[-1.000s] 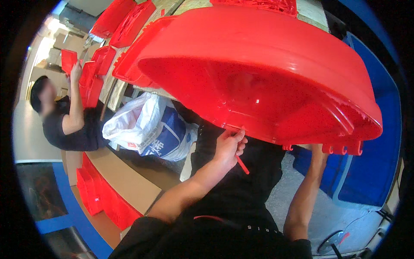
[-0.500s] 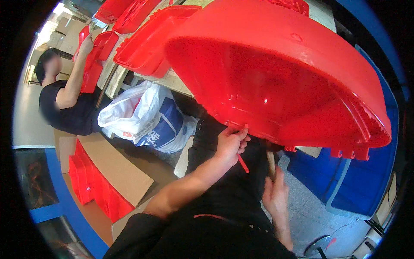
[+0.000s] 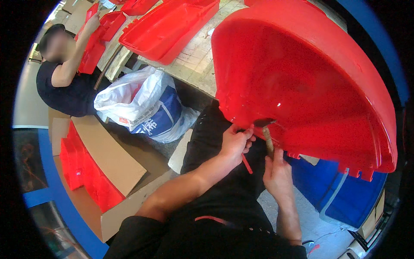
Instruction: The person assembles red plastic containers by inserting small red plastic pieces into slots on the container edges. They use a hammer to tap the pieces into place and repeat the process for multiple containers.
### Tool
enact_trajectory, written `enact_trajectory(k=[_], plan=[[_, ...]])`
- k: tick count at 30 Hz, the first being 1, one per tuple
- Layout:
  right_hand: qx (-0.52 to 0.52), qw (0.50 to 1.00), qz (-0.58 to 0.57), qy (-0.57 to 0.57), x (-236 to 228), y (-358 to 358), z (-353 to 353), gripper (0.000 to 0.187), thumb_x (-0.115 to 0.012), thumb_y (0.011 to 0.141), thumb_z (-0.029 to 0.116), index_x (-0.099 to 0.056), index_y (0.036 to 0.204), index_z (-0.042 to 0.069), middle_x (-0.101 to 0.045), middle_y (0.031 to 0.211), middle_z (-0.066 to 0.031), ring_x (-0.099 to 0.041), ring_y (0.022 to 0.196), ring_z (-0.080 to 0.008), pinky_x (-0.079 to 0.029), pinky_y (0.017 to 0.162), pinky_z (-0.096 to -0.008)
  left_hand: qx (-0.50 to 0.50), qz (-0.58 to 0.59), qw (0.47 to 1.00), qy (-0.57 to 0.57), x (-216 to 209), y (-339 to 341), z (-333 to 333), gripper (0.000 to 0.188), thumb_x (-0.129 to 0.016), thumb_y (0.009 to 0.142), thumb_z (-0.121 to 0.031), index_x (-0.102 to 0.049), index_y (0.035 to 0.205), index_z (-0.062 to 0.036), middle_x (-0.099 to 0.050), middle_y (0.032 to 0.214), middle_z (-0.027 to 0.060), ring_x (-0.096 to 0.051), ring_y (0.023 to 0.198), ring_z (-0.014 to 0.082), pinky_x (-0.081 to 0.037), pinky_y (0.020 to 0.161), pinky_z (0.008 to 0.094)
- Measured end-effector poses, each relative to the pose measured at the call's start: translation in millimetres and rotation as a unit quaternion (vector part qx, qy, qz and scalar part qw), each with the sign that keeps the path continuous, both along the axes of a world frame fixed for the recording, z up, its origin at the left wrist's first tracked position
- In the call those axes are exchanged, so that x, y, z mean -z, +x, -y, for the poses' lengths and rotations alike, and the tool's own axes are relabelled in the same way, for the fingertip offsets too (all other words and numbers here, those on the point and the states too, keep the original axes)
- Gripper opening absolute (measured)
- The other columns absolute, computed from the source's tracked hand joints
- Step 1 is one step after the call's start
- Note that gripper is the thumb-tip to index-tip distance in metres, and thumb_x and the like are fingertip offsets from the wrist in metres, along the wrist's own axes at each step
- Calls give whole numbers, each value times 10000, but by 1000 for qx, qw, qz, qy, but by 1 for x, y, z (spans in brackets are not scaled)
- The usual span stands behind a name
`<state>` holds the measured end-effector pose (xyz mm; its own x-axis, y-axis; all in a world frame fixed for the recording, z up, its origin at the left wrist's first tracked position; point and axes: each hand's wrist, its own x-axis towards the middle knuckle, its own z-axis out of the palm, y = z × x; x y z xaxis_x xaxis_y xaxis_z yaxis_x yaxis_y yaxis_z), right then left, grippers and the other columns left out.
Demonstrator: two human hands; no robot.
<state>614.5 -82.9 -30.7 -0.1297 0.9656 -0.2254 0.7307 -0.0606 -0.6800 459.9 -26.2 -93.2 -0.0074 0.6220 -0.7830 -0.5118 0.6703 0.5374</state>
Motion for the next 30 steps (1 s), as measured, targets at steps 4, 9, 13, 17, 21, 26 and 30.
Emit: enact_trajectory(k=[4,9,13,17,21,26,30], plan=[[12,999,-28,39,-12,-1,-6,342,-560,920,40,-426,1232,-1,-641,825,-327,-638,767,-515,-510,595,-569,-17,-3,1000,-4,-2,2,1,135,-662,926,-133,-585,1031,-100,-598,761,53,-476,544,103,-284,427,230],[-86,981,73,155,14,-5,-16,317,-573,904,24,-451,1192,-25,-636,799,-310,-628,737,-518,-506,600,-554,-30,17,999,-24,-2,5,4,174,-669,906,-97,-569,1048,-110,-598,741,53,-501,545,119,-315,437,242],[-39,989,-11,141,12,0,-8,311,-586,897,22,-464,1182,-12,-628,784,-317,-624,730,-518,-493,597,-554,-34,14,999,-11,-1,6,1,174,-649,910,-80,-557,1054,-109,-599,740,54,-504,543,124,-314,434,244],[-21,996,3,86,9,2,0,359,-581,911,42,-445,1241,-2,-632,784,-320,-624,716,-519,-503,567,-546,-49,7,999,-17,3,10,0,152,-610,913,-81,-571,1058,-109,-600,794,47,-504,584,138,-313,438,255],[-128,975,139,117,33,11,-1,353,-575,918,72,-442,1235,-6,-644,901,-316,-645,778,-470,-527,626,-536,-133,96,986,44,11,15,7,167,-590,899,-52,-556,1053,-109,-590,769,51,-502,575,141,-319,438,256],[-213,931,188,230,59,29,6,383,-546,925,51,-464,1297,7,-625,1069,-327,-620,979,-477,-523,759,-539,-133,125,981,58,18,11,13,213,-595,884,-26,-526,1072,-101,-590,738,57,-496,523,145,-325,416,265],[-229,929,178,231,57,34,10,380,-546,924,52,-466,1293,8,-625,1069,-327,-621,977,-475,-524,761,-541,-130,107,985,32,15,10,12,211,-590,883,-24,-527,1069,-100,-589,739,58,-495,522,146,-325,415,267]])
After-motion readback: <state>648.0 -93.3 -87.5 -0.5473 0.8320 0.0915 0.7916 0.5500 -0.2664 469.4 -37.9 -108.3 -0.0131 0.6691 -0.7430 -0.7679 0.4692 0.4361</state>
